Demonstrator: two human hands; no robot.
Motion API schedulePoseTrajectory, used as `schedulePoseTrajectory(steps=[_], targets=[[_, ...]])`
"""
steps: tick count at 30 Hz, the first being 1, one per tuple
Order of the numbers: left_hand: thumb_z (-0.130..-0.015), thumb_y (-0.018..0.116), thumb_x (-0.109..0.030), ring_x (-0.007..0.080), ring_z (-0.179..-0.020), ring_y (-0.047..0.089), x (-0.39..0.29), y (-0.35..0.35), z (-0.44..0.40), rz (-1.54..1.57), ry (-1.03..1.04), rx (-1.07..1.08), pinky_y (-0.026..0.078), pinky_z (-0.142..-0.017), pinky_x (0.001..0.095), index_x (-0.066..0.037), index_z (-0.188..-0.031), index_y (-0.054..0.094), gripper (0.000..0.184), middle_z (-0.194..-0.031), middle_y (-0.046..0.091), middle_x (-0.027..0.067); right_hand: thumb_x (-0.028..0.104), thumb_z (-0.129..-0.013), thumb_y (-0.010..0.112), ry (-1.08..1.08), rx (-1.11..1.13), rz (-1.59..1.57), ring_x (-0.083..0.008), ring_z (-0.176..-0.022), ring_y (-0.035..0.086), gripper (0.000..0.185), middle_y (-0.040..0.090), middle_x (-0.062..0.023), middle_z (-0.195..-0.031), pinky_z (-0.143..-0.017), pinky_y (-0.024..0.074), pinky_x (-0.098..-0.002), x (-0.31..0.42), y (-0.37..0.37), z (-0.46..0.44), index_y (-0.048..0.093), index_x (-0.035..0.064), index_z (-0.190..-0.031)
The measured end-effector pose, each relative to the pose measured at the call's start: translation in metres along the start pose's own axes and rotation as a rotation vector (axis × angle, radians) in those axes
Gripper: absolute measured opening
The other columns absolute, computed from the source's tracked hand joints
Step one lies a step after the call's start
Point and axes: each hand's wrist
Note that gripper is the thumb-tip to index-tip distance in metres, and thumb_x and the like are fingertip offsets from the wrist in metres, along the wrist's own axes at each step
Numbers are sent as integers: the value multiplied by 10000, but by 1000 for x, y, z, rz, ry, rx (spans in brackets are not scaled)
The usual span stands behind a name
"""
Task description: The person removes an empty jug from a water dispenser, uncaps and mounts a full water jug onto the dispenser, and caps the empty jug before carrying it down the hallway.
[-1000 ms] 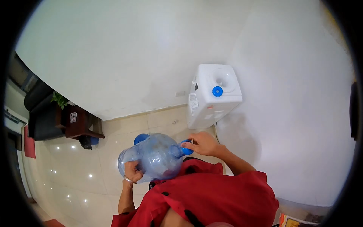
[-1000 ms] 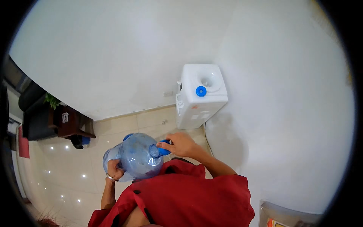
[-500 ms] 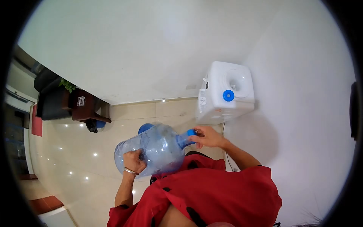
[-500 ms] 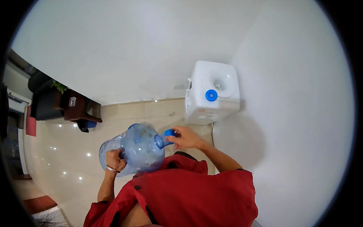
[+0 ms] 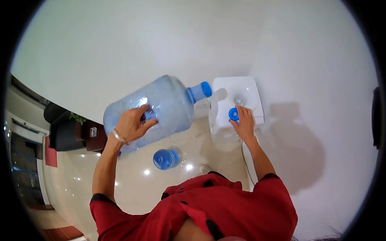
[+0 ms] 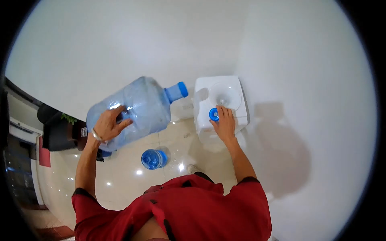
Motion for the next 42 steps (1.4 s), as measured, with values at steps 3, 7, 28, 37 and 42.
schedulePoseTrajectory(steps=[3,7,28,37,42], targets=[[-745,669,-367,330,-619,576,-34,-6,-56,-137,191,-15,452,-577,384,4,-923,590,419,-664,592,155,148,-661,730,151,-115,-185,-308,-1020,461,612,497,-152,-1117,-846,402,-377,1,-1,33,462,26,-1198],[-708,670,-442,298,-658,594,-79,12,-126,-428,453,20,449,-628,381,-39,-896,619,448,-694,606,112,139,-694,705,546,-123,-484,-251,-943,528,543,536,-136,-1073,-768,457,-339,-1,5,104,484,12,-1172],[-816,537,-221,203,-1099,515,-231,165,-187,-1134,977,239,357,-900,355,-127,-939,682,213,-1039,625,37,220,-716,715,1026,-216,-662,-197,-878,582,512,604,-116,-1006,-742,467,-300,25,13,214,530,4,-1141],[-698,548,-184,245,-1139,451,-162,147,-161,-569,1472,-343,244,-1053,463,-57,-927,632,274,-1053,568,70,177,-731,700,816,-133,-835,-168,-879,568,515,576,-108,-1039,-717,463,-286,18,21,147,506,23,-1183],[-658,620,-106,257,-1119,460,-86,175,-86,69,955,-160,295,-1007,477,-58,-976,602,322,-1066,548,87,179,-735,697,724,-86,-727,-155,-897,545,532,545,-105,-1076,-700,441,-258,19,17,116,496,50,-1211]])
Point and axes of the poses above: each hand's wrist, its own z-axis away from the middle knuckle, its own y-axis out of the palm, x = y × z
